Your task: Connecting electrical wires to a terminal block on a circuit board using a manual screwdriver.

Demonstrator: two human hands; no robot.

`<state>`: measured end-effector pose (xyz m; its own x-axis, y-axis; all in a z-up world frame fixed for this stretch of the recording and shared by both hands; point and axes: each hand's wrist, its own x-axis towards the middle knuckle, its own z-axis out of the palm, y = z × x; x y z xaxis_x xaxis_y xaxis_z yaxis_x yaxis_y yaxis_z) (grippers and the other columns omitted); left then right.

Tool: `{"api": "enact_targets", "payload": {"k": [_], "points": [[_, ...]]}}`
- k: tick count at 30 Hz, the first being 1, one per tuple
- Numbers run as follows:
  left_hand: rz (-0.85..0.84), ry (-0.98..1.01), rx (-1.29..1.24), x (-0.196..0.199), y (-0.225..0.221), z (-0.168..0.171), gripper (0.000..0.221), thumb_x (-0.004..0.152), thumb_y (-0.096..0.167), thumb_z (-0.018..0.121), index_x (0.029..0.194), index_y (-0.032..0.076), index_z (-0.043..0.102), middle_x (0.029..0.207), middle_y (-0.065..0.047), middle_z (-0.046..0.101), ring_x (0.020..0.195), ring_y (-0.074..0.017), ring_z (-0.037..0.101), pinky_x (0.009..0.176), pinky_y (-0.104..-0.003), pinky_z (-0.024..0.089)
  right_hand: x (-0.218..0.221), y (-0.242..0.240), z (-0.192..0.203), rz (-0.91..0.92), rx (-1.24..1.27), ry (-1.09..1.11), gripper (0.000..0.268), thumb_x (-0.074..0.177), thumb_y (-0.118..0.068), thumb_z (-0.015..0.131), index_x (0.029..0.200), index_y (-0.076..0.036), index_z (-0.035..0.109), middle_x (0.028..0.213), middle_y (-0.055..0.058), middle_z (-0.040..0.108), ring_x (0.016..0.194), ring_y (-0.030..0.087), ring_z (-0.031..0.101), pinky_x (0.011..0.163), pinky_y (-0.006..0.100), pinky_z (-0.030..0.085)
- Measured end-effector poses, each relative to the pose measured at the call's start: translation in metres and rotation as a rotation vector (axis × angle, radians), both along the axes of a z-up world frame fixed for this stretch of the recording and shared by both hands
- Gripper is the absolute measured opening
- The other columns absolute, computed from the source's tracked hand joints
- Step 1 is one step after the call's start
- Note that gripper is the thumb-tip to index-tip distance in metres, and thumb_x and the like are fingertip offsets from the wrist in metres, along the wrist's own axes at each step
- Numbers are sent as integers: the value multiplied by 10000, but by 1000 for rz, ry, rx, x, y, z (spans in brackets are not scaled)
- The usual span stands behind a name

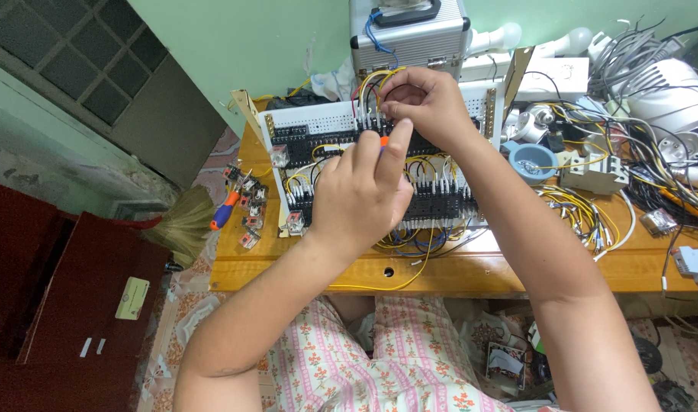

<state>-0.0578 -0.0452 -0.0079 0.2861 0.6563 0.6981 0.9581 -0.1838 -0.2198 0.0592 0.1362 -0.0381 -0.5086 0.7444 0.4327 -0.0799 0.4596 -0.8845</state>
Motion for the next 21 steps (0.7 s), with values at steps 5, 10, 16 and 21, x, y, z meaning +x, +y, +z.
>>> {"api": "enact_targets", "payload": {"k": [5, 10, 16, 21], "points": [[84, -4, 113, -2, 0, 2, 478, 943, 336, 658, 1372, 169, 527, 873, -12, 504, 616, -198, 548, 505, -344, 443, -1, 1, -4, -11, 40, 7, 182, 855, 47, 705, 996, -69, 702, 886, 49, 726, 828, 92, 709, 785, 213, 615], [-20, -32, 23, -6, 2, 7, 588, 835, 254, 676, 1389, 115, 534, 971, -42, 553, 733, -216, 607, 519, -365, 457, 0, -1, 1, -17, 61, -11, 192, 855, 78, 700, 970, -75, 696, 914, 39, 727, 852, 107, 719, 847, 221, 628], [101, -21, 53, -4, 1, 5, 639, 1031, 432, 687, 1538, 132, 438, 918, -3, 561, 676, -192, 570, 552, -351, 455, 2, 2, -1, 2, 141, -39, 183, 895, 64, 683, 1020, -68, 697, 975, 27, 722, 843, 54, 665, 776, 185, 560], [-10, -68, 138, -9, 2, 6, 283, 1051, 352, 629, 1272, 176, 631, 729, 30, 571, 515, -185, 558, 456, -343, 411, 1, 1, -1, 68, 117, 5, 183, 895, 88, 713, 1020, -43, 690, 958, 57, 714, 878, 104, 709, 852, 212, 606]]}}
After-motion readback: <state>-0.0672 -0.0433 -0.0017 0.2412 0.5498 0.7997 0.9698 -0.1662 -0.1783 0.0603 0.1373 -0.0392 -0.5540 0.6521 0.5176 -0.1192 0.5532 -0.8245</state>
